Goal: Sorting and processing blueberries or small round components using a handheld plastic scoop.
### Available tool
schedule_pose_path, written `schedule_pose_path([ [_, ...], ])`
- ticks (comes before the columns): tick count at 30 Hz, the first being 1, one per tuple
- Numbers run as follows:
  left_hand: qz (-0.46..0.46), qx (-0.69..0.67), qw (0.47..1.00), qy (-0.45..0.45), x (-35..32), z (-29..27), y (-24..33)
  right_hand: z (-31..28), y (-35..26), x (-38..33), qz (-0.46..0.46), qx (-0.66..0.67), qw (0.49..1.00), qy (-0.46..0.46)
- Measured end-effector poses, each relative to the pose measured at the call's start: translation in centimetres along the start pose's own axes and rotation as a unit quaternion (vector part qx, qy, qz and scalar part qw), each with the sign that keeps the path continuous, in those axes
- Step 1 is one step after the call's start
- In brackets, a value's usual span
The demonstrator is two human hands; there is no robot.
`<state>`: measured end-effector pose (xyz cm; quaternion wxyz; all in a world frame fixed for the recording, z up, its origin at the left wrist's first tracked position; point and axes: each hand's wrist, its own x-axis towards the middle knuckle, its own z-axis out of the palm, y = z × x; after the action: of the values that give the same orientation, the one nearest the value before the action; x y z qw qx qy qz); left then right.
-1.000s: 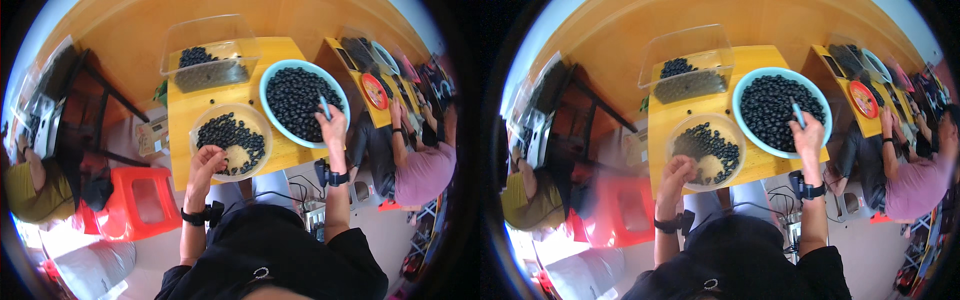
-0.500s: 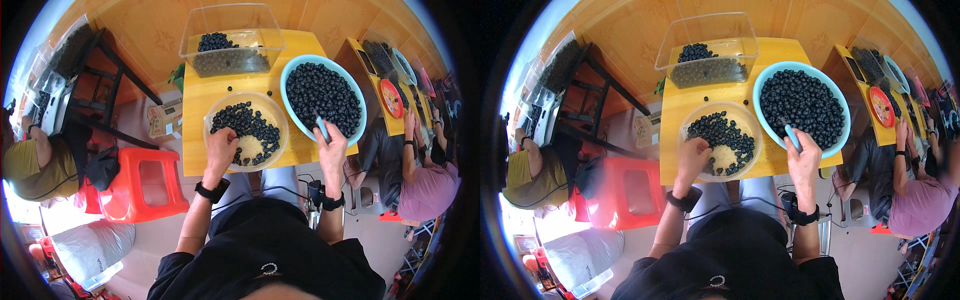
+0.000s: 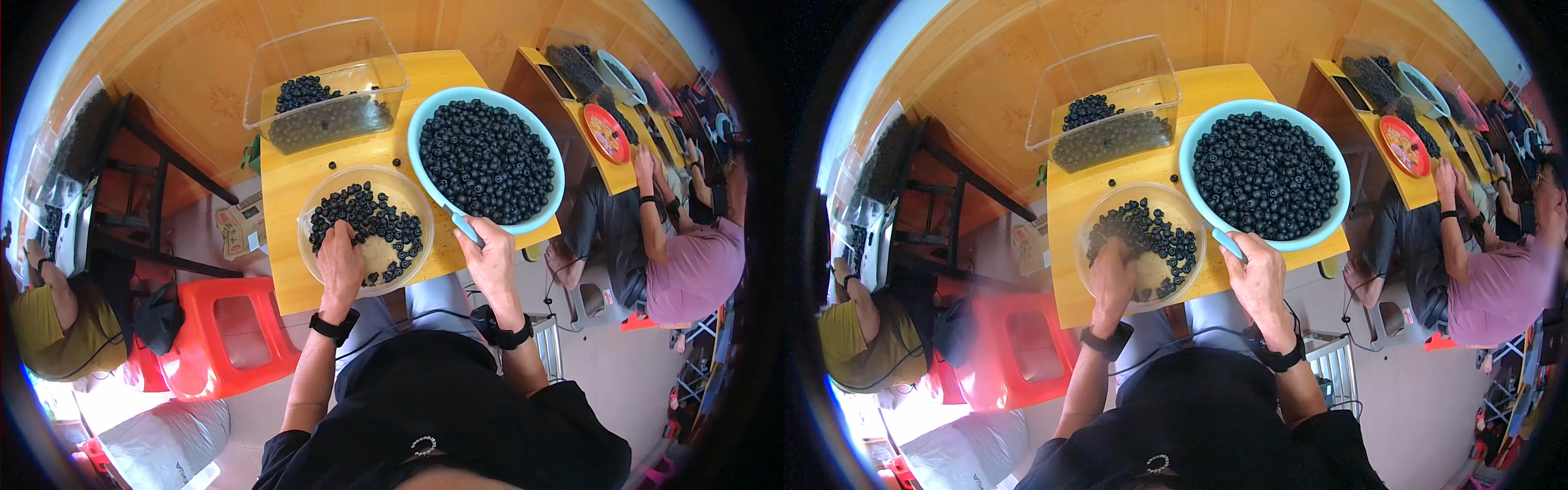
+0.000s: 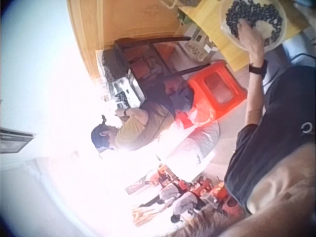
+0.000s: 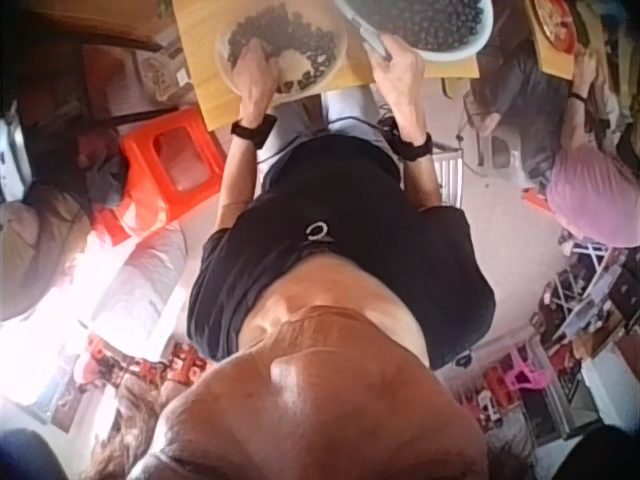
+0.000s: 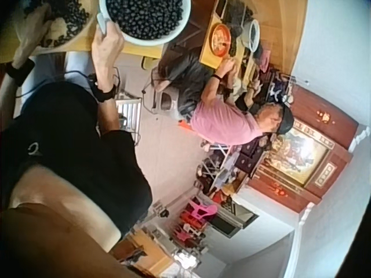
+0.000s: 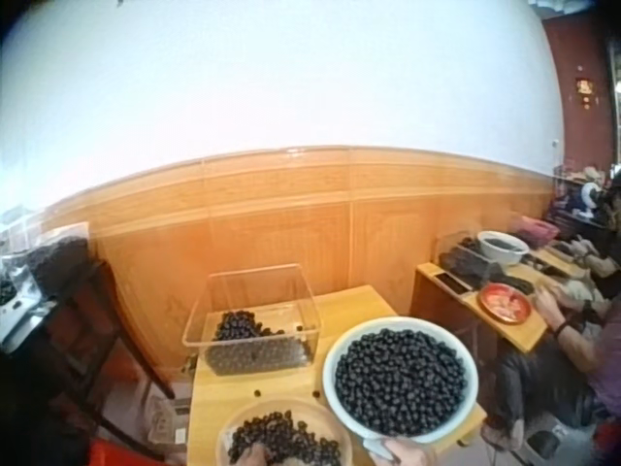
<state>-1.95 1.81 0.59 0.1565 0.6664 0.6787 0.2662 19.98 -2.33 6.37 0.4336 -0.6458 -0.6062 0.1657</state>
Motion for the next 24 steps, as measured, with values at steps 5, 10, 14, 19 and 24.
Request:
schedule_pose_path([
  [5,-0.052,-0.223,0.972,-0.049,0.2,-0.5,-1.3,0.2,-0.4,-0.2,-0.018,-0.009,1.0,-0.004],
  [10,-0.166,-0.66,0.698,-0.222,-0.2,-3.1,-0.4,0.8,-1.1,-0.6,0.022,-0.029,0.996,-0.08],
  [14,-0.157,-0.764,0.57,-0.26,-0.5,-2.5,-1.1,2.5,-1.8,-1.3,-0.007,0.03,0.995,-0.094],
  [19,-0.162,-0.831,0.469,-0.251,-1.3,-1.4,-1.6,4.2,-3.1,-1.8,-0.066,0.134,0.981,-0.124],
  [24,-0.186,-0.853,0.416,-0.254,-1.4,-1.5,-1.5,4.1,-3.6,-1.6,-0.056,0.109,0.981,-0.15],
])
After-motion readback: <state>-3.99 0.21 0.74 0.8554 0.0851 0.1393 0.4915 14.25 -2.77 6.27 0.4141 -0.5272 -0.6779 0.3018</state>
